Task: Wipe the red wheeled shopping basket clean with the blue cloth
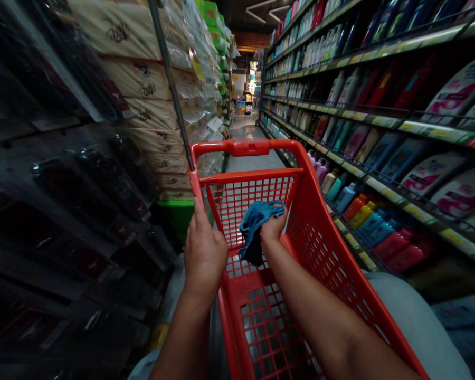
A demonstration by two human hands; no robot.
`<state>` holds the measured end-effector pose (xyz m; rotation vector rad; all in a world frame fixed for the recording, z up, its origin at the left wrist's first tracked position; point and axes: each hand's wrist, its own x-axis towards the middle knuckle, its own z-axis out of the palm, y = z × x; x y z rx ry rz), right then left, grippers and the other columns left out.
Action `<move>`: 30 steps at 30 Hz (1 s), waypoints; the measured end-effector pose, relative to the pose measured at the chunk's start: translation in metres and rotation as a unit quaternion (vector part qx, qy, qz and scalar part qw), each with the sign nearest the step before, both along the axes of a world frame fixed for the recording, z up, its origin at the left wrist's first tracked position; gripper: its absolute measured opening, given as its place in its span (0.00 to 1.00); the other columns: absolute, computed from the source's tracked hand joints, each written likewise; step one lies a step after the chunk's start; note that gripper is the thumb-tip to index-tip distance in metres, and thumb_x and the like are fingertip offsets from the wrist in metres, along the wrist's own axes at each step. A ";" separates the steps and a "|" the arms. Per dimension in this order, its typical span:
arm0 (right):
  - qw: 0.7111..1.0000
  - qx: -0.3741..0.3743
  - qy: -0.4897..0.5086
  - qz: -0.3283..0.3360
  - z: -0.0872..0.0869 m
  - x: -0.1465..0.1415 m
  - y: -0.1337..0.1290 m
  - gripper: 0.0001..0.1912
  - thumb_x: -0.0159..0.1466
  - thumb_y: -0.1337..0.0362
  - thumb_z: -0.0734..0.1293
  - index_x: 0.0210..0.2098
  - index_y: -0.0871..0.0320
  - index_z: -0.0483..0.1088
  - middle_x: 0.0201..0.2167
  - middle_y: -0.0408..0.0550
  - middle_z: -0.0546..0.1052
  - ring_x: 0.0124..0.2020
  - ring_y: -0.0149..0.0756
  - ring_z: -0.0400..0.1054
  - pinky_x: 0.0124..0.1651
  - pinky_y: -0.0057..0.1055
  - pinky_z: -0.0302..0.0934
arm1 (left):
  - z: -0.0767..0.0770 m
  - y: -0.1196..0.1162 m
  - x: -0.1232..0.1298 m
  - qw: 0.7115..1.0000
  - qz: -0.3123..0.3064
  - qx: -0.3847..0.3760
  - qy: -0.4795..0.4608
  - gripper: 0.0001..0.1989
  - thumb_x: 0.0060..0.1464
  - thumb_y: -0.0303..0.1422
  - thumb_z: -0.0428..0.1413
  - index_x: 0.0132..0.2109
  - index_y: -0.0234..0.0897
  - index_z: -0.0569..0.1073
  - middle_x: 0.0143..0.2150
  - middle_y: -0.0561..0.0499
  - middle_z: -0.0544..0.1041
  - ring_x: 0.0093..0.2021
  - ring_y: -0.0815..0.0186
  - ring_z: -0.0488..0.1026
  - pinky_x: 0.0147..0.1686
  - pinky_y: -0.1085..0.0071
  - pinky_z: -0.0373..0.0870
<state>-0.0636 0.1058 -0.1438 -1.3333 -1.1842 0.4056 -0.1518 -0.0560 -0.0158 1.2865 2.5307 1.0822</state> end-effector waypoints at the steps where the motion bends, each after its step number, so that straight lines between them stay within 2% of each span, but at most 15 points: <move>1: 1.000 0.003 0.012 -0.028 0.015 0.007 0.013 0.21 0.62 0.72 0.50 0.49 0.63 0.65 0.42 0.57 0.75 0.45 0.43 0.71 0.52 0.42 0.68 | -0.001 0.000 0.000 1.000 -0.001 0.001 0.001 0.40 0.58 0.20 0.47 0.75 0.27 0.44 0.68 0.30 0.66 0.65 0.44 0.68 0.64 0.50 0.66; 4: 0.996 0.051 0.022 -0.076 0.051 0.023 0.040 0.21 0.64 0.70 0.51 0.54 0.61 0.64 0.53 0.61 0.72 0.58 0.45 0.65 0.63 0.44 0.59 | -0.002 -0.002 -0.001 1.000 -0.007 0.007 0.003 0.39 0.58 0.21 0.47 0.75 0.27 0.44 0.69 0.32 0.64 0.67 0.46 0.67 0.65 0.52 0.66; 5: 0.995 0.073 0.004 -0.073 0.056 0.025 0.042 0.21 0.66 0.68 0.53 0.57 0.61 0.62 0.57 0.62 0.70 0.61 0.46 0.63 0.65 0.45 0.57 | -0.002 -0.002 -0.001 1.000 -0.007 0.007 0.005 0.40 0.58 0.21 0.47 0.75 0.27 0.44 0.70 0.32 0.64 0.67 0.46 0.67 0.65 0.52 0.65; 7: 0.992 0.095 -0.068 -0.046 0.056 0.025 0.040 0.27 0.69 0.60 0.56 0.65 0.62 0.57 0.62 0.65 0.65 0.65 0.50 0.59 0.67 0.50 0.55 | -0.003 -0.003 -0.001 1.000 -0.005 0.009 0.008 0.40 0.57 0.21 0.47 0.75 0.27 0.45 0.70 0.33 0.64 0.67 0.46 0.66 0.65 0.52 0.65; 9: 0.984 0.062 -0.164 -0.019 0.043 0.021 0.032 0.33 0.69 0.56 0.58 0.70 0.63 0.52 0.67 0.69 0.59 0.69 0.55 0.53 0.68 0.56 0.50 | -0.004 -0.003 -0.001 1.000 -0.003 0.017 0.006 0.40 0.56 0.22 0.48 0.75 0.29 0.46 0.70 0.34 0.65 0.67 0.47 0.67 0.65 0.52 0.66; 12: 0.967 -0.039 -0.252 -0.011 0.012 0.020 0.017 0.34 0.70 0.60 0.56 0.73 0.63 0.48 0.71 0.69 0.51 0.72 0.59 0.44 0.69 0.59 0.45 | -0.007 -0.003 -0.001 0.999 -0.004 0.034 0.009 0.41 0.54 0.23 0.49 0.74 0.30 0.48 0.68 0.35 0.68 0.65 0.48 0.69 0.64 0.52 0.67; 14: 0.964 -0.101 -0.244 -0.013 -0.010 0.024 0.008 0.34 0.70 0.62 0.54 0.73 0.63 0.46 0.71 0.70 0.52 0.71 0.60 0.46 0.67 0.57 0.50 | -0.011 -0.002 -0.001 0.999 -0.004 0.044 0.017 0.41 0.54 0.23 0.49 0.74 0.30 0.49 0.65 0.35 0.70 0.64 0.48 0.70 0.64 0.51 0.68; 17: 0.960 -0.178 -0.214 -0.013 -0.043 0.030 -0.009 0.34 0.70 0.63 0.54 0.73 0.66 0.45 0.67 0.75 0.57 0.66 0.62 0.56 0.63 0.55 0.56 | -0.018 -0.001 -0.001 0.997 -0.006 0.077 0.022 0.41 0.53 0.23 0.49 0.74 0.32 0.51 0.65 0.37 0.71 0.65 0.49 0.69 0.65 0.52 0.66; 20: 0.927 -0.269 -0.261 0.009 -0.069 0.032 -0.031 0.32 0.69 0.65 0.56 0.69 0.70 0.50 0.63 0.76 0.62 0.64 0.60 0.58 0.63 0.51 0.55 | -0.021 0.001 0.000 0.995 -0.007 0.102 0.017 0.41 0.52 0.22 0.49 0.74 0.31 0.51 0.67 0.37 0.68 0.67 0.51 0.66 0.67 0.54 0.63; 23: 0.886 -0.296 -0.348 0.085 -0.079 0.022 -0.054 0.26 0.66 0.66 0.62 0.62 0.64 0.61 0.59 0.68 0.67 0.63 0.57 0.58 0.64 0.47 0.56 | -0.019 0.002 0.002 0.996 -0.012 0.090 0.009 0.41 0.53 0.21 0.48 0.74 0.25 0.50 0.68 0.33 0.67 0.69 0.50 0.64 0.69 0.54 0.60; 26: 0.860 -0.231 -0.393 0.231 -0.080 -0.002 -0.079 0.21 0.63 0.65 0.66 0.56 0.56 0.68 0.55 0.58 0.71 0.58 0.52 0.62 0.60 0.43 0.60 | -0.016 0.002 0.003 0.997 -0.009 0.083 0.001 0.41 0.53 0.21 0.48 0.73 0.24 0.49 0.69 0.33 0.65 0.70 0.50 0.62 0.70 0.55 0.58; 28: 0.834 -0.182 -0.399 0.337 -0.078 -0.019 -0.096 0.17 0.65 0.65 0.64 0.54 0.53 0.70 0.52 0.53 0.74 0.53 0.47 0.66 0.56 0.39 0.62 | -0.017 0.002 0.002 0.996 -0.005 0.090 -0.003 0.41 0.52 0.21 0.48 0.73 0.26 0.51 0.70 0.35 0.64 0.70 0.51 0.62 0.70 0.56 0.58; 30: 0.804 -0.148 -0.409 0.406 -0.076 -0.027 -0.107 0.17 0.66 0.64 0.63 0.54 0.52 0.70 0.50 0.51 0.76 0.50 0.45 0.68 0.54 0.37 0.64 | -0.019 0.001 0.001 0.995 -0.004 0.105 -0.004 0.41 0.52 0.21 0.49 0.73 0.28 0.51 0.70 0.36 0.64 0.70 0.52 0.63 0.70 0.56 0.59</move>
